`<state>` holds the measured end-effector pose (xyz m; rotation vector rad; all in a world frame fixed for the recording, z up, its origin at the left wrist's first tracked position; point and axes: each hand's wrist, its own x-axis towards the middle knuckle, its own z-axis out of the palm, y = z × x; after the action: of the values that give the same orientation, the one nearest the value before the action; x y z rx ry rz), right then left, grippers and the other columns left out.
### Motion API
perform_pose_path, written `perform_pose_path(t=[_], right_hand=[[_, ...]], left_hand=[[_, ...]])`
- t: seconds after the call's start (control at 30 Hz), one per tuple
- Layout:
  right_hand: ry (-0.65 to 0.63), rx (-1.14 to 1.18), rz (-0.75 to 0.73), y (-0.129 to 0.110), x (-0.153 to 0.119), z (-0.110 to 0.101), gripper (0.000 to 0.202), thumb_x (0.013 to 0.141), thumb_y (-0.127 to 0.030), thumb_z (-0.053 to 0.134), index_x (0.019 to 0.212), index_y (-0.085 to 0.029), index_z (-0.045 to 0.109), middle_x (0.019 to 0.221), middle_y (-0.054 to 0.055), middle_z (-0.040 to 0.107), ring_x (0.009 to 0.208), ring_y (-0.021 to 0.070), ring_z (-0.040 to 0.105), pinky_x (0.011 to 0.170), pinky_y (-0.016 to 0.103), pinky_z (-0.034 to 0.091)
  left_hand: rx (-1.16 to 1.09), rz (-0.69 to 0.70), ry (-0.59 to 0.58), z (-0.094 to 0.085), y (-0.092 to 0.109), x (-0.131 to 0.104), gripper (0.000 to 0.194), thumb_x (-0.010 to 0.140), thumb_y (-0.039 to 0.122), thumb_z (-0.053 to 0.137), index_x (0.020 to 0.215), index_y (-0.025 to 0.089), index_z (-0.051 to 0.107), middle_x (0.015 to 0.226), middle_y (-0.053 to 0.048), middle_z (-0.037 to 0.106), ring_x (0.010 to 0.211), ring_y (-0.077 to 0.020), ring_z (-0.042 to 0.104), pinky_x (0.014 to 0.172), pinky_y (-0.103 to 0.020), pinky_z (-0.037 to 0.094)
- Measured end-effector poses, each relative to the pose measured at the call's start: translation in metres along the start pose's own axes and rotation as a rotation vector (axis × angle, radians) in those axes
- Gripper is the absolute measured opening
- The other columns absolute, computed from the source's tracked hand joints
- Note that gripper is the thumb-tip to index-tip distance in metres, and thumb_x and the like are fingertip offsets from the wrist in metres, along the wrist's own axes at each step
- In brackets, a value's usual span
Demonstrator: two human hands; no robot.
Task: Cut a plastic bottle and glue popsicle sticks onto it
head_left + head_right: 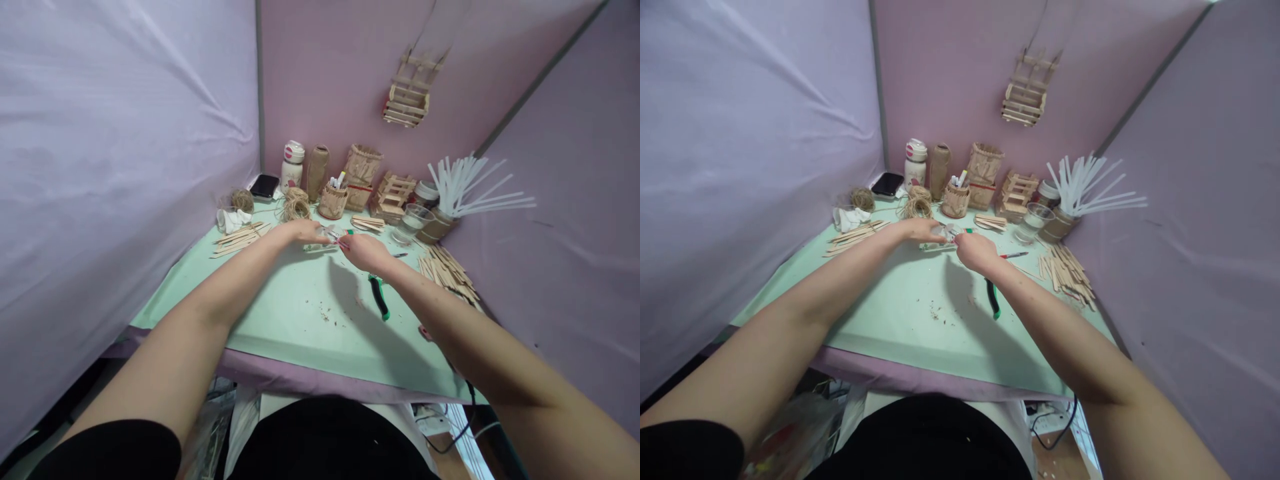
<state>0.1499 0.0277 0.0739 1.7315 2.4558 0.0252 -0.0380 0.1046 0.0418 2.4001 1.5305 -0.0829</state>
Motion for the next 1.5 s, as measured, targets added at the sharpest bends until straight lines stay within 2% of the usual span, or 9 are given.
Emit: perform_pose_path(t=[0.17,0.37,0.57,0.77,1.07,1.23,1.37,1.5], right_hand=[[-0.030,0.018,-0.012,0.002,0.007,0.000,0.030,0.093,-0.025,0.042,0.102,-0.023,0.071,0.103,0.011,0.073,0.093,0.0238,0.065,0.071,0.028,0.041],[-0.034,0.021,0.038,-0.006,0.002,0.007,0.032,0.088,-0.017,0.041,0.104,-0.021,0.069,0.104,0.012,0.072,0.096,0.0261,0.066,0.069,0.029,0.042],[-0.021,0.022,0.034,-0.006,-0.004,0.009,0.035,0.091,-0.018,0.038,0.109,-0.022,0.068,0.107,0.013,0.072,0.100,0.0262,0.066,0.072,0.029,0.044],[-0.035,0.002,0.003,-0.003,-0.003,0.000,0.032,0.091,-0.020,0.041,0.105,-0.022,0.070,0.107,0.013,0.072,0.099,0.0252,0.066,0.074,0.029,0.045],[-0.065,-0.048,0.007,-0.007,0.005,-0.006,0.028,0.091,-0.021,0.044,0.101,-0.019,0.070,0.107,0.015,0.072,0.096,0.0262,0.066,0.074,0.030,0.045],[-0.025,-0.042,0.042,-0.011,-0.002,0.010,0.033,0.091,-0.015,0.040,0.110,-0.019,0.066,0.106,0.015,0.072,0.099,0.0266,0.066,0.073,0.029,0.044],[0.004,0.014,0.097,-0.014,-0.009,0.030,0.038,0.093,-0.016,0.038,0.123,-0.020,0.060,0.113,0.015,0.070,0.103,0.0269,0.065,0.074,0.030,0.044],[0.062,0.057,0.108,-0.015,-0.013,0.044,0.040,0.095,-0.018,0.035,0.128,-0.021,0.057,0.115,0.015,0.070,0.105,0.0288,0.066,0.075,0.032,0.045]], left_hand=[[0.026,0.021,-0.014,0.001,-0.001,0.004,0.094,0.068,0.081,0.055,0.141,0.022,0.048,0.144,-0.011,0.056,0.126,-0.0298,0.056,0.101,-0.033,0.043],[0.033,-0.025,-0.037,-0.003,0.004,0.003,0.089,0.070,0.077,0.055,0.140,0.022,0.051,0.141,-0.011,0.058,0.124,-0.0309,0.057,0.100,-0.034,0.045],[0.049,-0.015,-0.037,-0.004,0.006,0.001,0.086,0.072,0.073,0.054,0.139,0.020,0.052,0.140,-0.012,0.059,0.123,-0.0298,0.058,0.100,-0.033,0.045],[0.014,0.009,-0.039,-0.003,0.004,0.000,0.088,0.071,0.076,0.054,0.143,0.025,0.047,0.144,-0.009,0.057,0.125,-0.0281,0.057,0.102,-0.031,0.044],[0.003,-0.018,-0.041,-0.003,0.004,0.000,0.088,0.072,0.076,0.053,0.140,0.021,0.050,0.142,-0.012,0.057,0.124,-0.0304,0.057,0.102,-0.034,0.044],[0.004,-0.030,-0.047,-0.002,0.003,0.005,0.092,0.069,0.077,0.054,0.141,0.020,0.049,0.144,-0.013,0.056,0.126,-0.0322,0.056,0.102,-0.034,0.044],[0.015,-0.021,-0.057,-0.001,0.003,0.008,0.096,0.067,0.077,0.056,0.143,0.019,0.047,0.145,-0.014,0.054,0.127,-0.0330,0.055,0.102,-0.036,0.044],[0.015,-0.013,-0.065,-0.001,0.004,0.008,0.093,0.068,0.076,0.057,0.142,0.019,0.049,0.145,-0.013,0.055,0.126,-0.0319,0.055,0.104,-0.036,0.044]])
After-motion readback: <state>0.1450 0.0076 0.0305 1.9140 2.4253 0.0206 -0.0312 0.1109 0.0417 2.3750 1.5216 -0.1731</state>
